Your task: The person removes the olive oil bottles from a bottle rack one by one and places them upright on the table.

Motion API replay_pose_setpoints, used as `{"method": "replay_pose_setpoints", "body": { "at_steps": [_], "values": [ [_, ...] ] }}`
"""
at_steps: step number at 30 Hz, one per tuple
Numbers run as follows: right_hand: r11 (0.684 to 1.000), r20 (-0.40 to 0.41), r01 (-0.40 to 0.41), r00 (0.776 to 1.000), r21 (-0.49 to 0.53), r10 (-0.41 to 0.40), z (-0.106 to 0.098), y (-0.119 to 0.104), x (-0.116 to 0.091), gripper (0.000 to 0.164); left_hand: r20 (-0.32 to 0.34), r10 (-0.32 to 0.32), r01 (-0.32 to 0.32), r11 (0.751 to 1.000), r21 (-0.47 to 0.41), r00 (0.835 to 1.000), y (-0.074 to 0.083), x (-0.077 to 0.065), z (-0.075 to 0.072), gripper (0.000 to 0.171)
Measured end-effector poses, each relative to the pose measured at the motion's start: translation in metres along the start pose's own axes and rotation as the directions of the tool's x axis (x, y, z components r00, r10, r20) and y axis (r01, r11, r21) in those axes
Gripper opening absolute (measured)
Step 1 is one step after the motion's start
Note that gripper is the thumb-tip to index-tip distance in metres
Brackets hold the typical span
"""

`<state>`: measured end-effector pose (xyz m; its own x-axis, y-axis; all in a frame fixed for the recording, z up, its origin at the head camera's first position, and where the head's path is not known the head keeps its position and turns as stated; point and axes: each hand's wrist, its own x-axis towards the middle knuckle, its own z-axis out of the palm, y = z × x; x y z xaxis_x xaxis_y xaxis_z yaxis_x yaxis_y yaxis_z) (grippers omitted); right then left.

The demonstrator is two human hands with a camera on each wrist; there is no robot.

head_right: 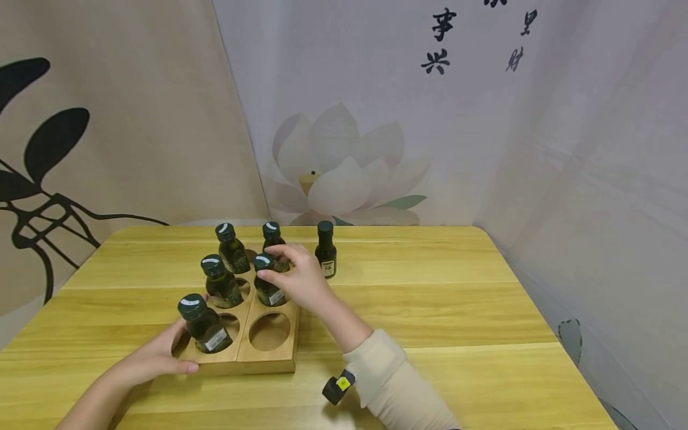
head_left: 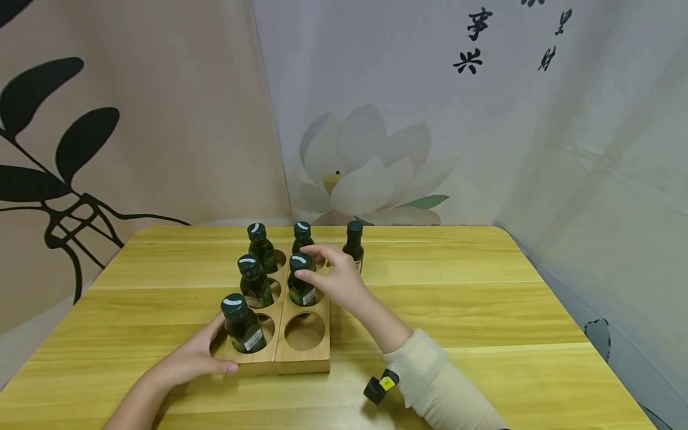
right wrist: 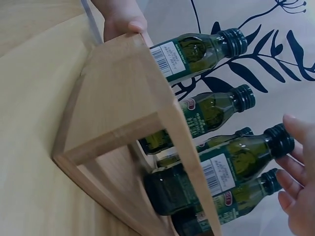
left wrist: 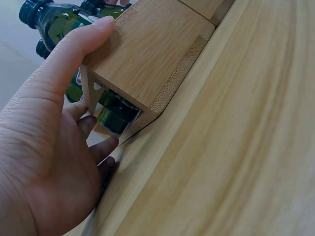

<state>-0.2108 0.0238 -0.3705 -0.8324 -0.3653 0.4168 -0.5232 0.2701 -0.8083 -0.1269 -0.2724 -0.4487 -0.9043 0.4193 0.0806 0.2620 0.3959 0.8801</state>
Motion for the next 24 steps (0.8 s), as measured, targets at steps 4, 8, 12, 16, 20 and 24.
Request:
{"method": "replay_pose_setpoints", "body": {
  "at_steps": [4, 8, 12, 16, 20, 24],
  "values": [
    [1.000, -0.006, -0.002, 1.000, 0.011, 0.002, 0.004, 0.003, 0.002, 0.041, 0.000, -0.012, 0.012, 1.000, 0.001, 1.000, 0.001, 0.000, 0.000, 0.107],
    [0.999, -0.016, 0.010, 1.000, 0.054, -0.009, 0.008, 0.007, 0.004, 0.040, -0.002, -0.026, 0.026, 1.000, 0.007, 1.000, 0.001, 0.000, -0.001, 0.107],
    [0.998, -0.033, 0.007, 0.999, 0.055, -0.005, 0.010, 0.008, 0.005, 0.036, 0.003, -0.042, 0.042, 0.999, -0.002, 0.999, 0.002, 0.000, -0.002, 0.106],
    [1.000, -0.048, -0.003, 0.999, 0.018, 0.004, 0.011, 0.004, 0.007, 0.033, 0.004, -0.045, 0.045, 0.999, -0.009, 0.999, 0.002, 0.000, -0.002, 0.106],
    [1.000, -0.050, -0.019, 0.999, -0.002, 0.019, 0.012, 0.000, 0.006, 0.032, 0.002, -0.030, 0.030, 1.000, -0.003, 1.000, 0.001, 0.000, -0.002, 0.105],
    [1.000, -0.057, -0.024, 0.998, -0.007, 0.024, 0.011, -0.002, 0.004, 0.031, 0.005, -0.021, 0.021, 1.000, -0.006, 1.000, -0.002, 0.000, -0.001, 0.105]
  ]
}}
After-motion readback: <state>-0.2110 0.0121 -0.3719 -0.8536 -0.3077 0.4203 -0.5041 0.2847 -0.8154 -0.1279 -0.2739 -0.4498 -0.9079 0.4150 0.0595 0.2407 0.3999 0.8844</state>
